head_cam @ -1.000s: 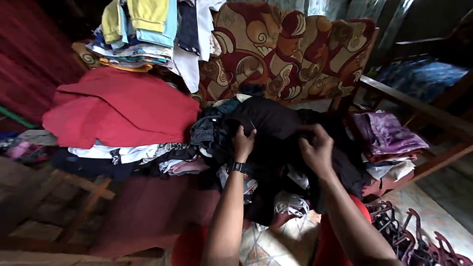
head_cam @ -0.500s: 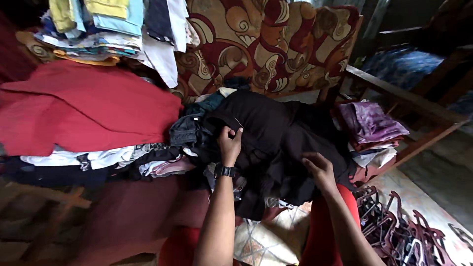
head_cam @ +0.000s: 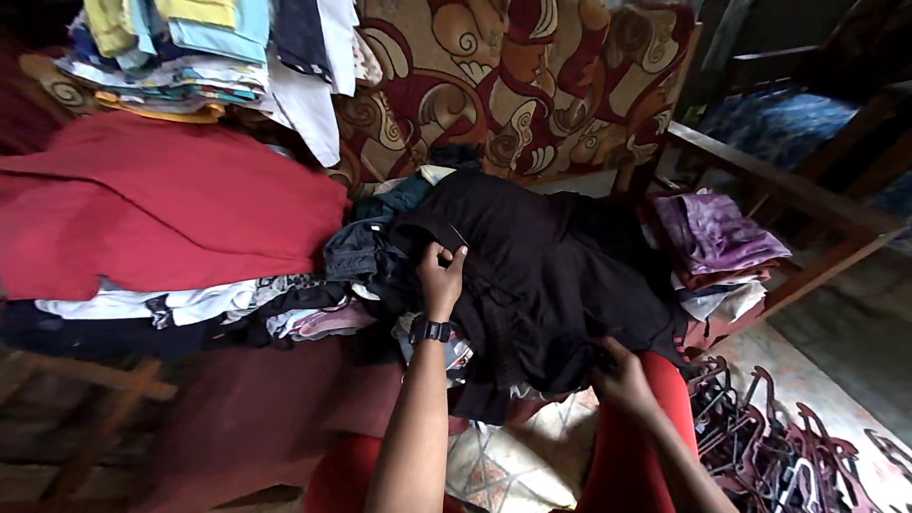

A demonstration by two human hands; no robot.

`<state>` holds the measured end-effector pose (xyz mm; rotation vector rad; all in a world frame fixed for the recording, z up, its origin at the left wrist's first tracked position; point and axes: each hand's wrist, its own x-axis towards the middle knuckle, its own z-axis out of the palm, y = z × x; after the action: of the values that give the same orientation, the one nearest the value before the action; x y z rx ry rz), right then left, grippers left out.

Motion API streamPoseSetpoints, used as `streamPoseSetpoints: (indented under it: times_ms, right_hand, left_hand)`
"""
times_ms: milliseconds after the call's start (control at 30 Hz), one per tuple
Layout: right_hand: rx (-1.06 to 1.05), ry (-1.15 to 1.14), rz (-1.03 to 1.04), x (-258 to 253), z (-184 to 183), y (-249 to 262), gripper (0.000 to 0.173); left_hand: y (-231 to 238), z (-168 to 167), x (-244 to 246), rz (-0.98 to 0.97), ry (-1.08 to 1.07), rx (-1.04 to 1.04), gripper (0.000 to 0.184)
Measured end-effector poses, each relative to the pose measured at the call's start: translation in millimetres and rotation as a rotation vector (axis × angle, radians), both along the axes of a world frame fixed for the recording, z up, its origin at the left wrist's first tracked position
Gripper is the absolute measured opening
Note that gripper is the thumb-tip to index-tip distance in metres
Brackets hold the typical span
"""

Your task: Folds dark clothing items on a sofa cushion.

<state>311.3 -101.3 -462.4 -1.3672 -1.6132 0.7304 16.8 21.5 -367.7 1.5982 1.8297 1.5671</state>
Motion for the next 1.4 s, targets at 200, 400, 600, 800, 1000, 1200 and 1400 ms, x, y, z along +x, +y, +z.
streamPoseSetpoints:
  times_ms: [200,400,600,800,1000,1200,1400]
  right_hand:
    - [0.033,-0.026,-0.143,28,20,24,0.022]
    - [-0.268,0.029,0.08,9,6,-11,0.028]
    - [-0.132,-0.442,0.112,-40,-50,-37,0.134]
    - [-0.118,-0.167,0.044,-23,-13,-16,0.039]
    - [0.325,0.058,0.124,11,62,16,0.02]
    - [-0.022,-0.074,0.086,42,72,34,0.019]
    - [0.076,0.4,0.156,51,72,70,0.014]
  left_hand:
    - [0,-13,-2,-0.019,0.053,0.049,0.034]
    - [-2,-11,-1,-0.007,0.053,0.038,0.034]
    - [-7,-14,-2,-0.013,0.086,-0.01,0.038]
    - [-62,-6,39,-0.127,0.251,0.109,0.054]
    - [-105,-15,115,-0.707,0.556,-0.16,0.074]
    - [-74,-3,91,-0.704,-0.062,-0.139,0.018]
    - [-66,-20,57,-0.61,-0.173,-0.239,0.013]
